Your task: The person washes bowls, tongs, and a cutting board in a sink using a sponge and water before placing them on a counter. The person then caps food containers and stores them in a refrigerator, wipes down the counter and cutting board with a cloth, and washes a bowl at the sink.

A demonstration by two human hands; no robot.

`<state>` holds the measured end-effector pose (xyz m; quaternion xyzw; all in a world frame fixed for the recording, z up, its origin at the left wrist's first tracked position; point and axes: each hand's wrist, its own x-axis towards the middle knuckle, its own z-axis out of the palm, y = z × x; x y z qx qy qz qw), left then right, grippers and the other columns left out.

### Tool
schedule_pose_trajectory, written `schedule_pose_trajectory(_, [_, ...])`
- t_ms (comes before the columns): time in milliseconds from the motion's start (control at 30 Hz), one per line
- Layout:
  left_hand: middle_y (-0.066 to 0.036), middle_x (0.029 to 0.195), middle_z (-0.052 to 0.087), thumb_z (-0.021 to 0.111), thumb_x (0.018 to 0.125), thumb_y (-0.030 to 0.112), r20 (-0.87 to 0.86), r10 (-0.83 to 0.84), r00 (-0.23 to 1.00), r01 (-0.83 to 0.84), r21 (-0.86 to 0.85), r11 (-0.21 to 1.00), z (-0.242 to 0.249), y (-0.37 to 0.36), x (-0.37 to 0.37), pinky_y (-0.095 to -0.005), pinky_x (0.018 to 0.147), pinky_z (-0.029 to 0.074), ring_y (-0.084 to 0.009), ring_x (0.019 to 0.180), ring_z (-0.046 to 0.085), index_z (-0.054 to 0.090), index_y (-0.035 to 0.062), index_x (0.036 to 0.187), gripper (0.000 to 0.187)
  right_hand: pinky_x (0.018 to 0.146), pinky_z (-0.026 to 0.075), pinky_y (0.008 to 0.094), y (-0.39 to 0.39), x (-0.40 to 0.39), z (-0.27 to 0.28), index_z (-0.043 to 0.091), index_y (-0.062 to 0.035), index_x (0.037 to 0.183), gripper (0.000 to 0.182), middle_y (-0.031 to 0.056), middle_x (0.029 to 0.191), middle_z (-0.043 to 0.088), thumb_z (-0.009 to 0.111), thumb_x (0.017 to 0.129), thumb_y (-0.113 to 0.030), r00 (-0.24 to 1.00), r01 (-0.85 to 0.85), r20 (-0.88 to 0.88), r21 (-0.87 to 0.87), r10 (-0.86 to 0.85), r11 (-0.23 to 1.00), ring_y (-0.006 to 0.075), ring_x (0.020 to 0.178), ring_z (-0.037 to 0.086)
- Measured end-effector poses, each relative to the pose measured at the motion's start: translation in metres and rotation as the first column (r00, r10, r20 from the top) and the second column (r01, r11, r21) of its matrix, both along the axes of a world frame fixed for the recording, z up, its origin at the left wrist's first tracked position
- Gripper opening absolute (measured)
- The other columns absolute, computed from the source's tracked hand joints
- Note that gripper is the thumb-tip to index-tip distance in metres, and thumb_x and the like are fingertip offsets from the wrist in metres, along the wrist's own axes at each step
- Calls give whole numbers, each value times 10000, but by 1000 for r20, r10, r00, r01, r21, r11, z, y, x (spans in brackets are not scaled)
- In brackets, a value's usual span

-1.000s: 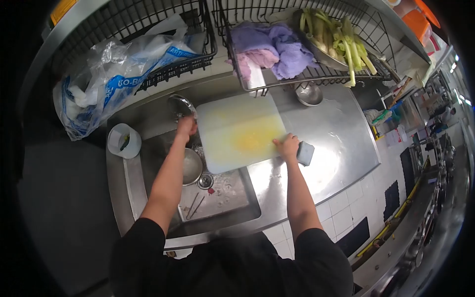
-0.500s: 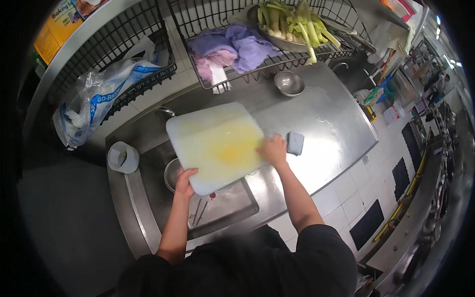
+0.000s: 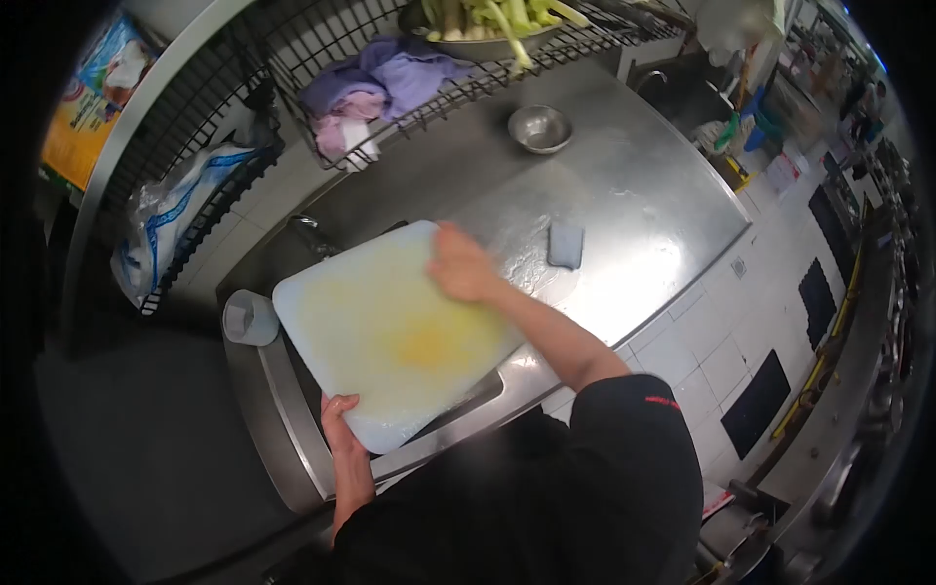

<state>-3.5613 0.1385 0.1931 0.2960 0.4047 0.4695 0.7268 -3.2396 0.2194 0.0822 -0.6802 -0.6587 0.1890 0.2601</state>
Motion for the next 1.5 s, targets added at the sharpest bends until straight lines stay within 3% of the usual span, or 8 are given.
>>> schedule_pose_trajectory(167, [-156, 1213, 611, 549, 675, -9, -47, 5, 999, -5, 2, 1000, 15, -19, 30, -403, 991, 494, -320, 1102, 615, 494, -21, 1356, 683, 1229, 146, 465, -12, -94, 109, 262, 5, 1546, 664, 223, 1614, 237, 349, 1032, -408, 802, -556, 32, 403, 596, 727, 347, 1505, 214])
schedule_pose_trajectory(367, [-179, 1197, 610, 531, 666, -12, -56, 10, 998, -11, -16, 1000, 29, -42, 36, -428, 971, 513, -336, 1070, 626, 492, -37, 1346, 682, 1182, 277, 462, 3, 111, 20, 410, -33, 1481, 621, 218, 1546, 376, 298, 1048, -464, 963, 114, 269, -338, -21, 934, 340, 1462, 320])
schedule_pose_trajectory(433, [-185, 1191, 613, 530, 665, -12, -53, -8, 999, 7, -29, 1000, 25, -38, 45, -434, 966, 516, -340, 1062, 630, 494, -42, 1343, 680, 1128, 351, 458, -37, 151, -43, 501, -2, 1411, 659, 252, 1465, 465, 318, 1032, -510, 875, 291, 348, 176, -336, 940, 359, 1386, 428])
schedule_pose_trajectory(533, [-183, 1178, 623, 543, 671, -9, 12, -32, 999, 32, -12, 999, 8, -46, 71, -425, 962, 516, -333, 1054, 634, 507, -41, 1331, 661, 1045, 422, 465, -142, 177, -6, 599, 52, 1282, 773, 276, 1275, 598, 321, 1006, -615, 888, 360, -221, -212, -404, 908, 402, 1207, 565])
schedule_pose_trajectory(833, [-123, 967, 657, 597, 773, -12, 291, -466, 835, 530, -201, 824, -55, -49, 275, -422, 839, 581, -286, 866, 682, 615, -5, 1001, 229, 879, 564, 398, -363, 180, -15, 507, 20, 1320, 494, 157, 1093, 686, 585, 1009, -355, -345, 627, -915, -391, -209, 674, 265, 1037, 681])
schedule_pose_trajectory(1033, [-179, 1232, 620, 612, 899, 136, 612, -508, 606, 752, -230, 618, -118, -102, 399, -507, 976, 526, -326, 1089, 647, 502, -21, 1327, 469, 963, 543, 428, -357, 214, -8, 525, -2, 1312, 392, 128, 1256, 632, 615, 992, -212, -311, 727, -932, -359, -186, 586, 250, 1150, 622])
schedule_pose_trajectory(1267, [-230, 1258, 604, 611, 944, 123, 36, -932, 361, 905, -255, 340, -139, -70, 384, -389, 883, 576, -286, 1085, 672, 508, -63, 1313, 426, 1014, 518, 474, -370, 326, -108, 522, -9, 1324, 426, 141, 1286, 624, 610, 998, -268, -138, 602, -904, -402, -405, 690, 282, 1194, 603])
schedule_pose_trajectory(1500, [-119, 938, 695, 630, 956, 140, -111, -299, 948, 262, -267, 927, -227, 48, 142, -326, 688, 589, -208, 783, 700, 595, 19, 1140, 223, 685, 601, 525, -361, 376, -90, 574, 30, 1258, 484, 184, 1020, 714, 618, 978, -363, 87, 606, -516, -651, -852, 457, 358, 789, 715])
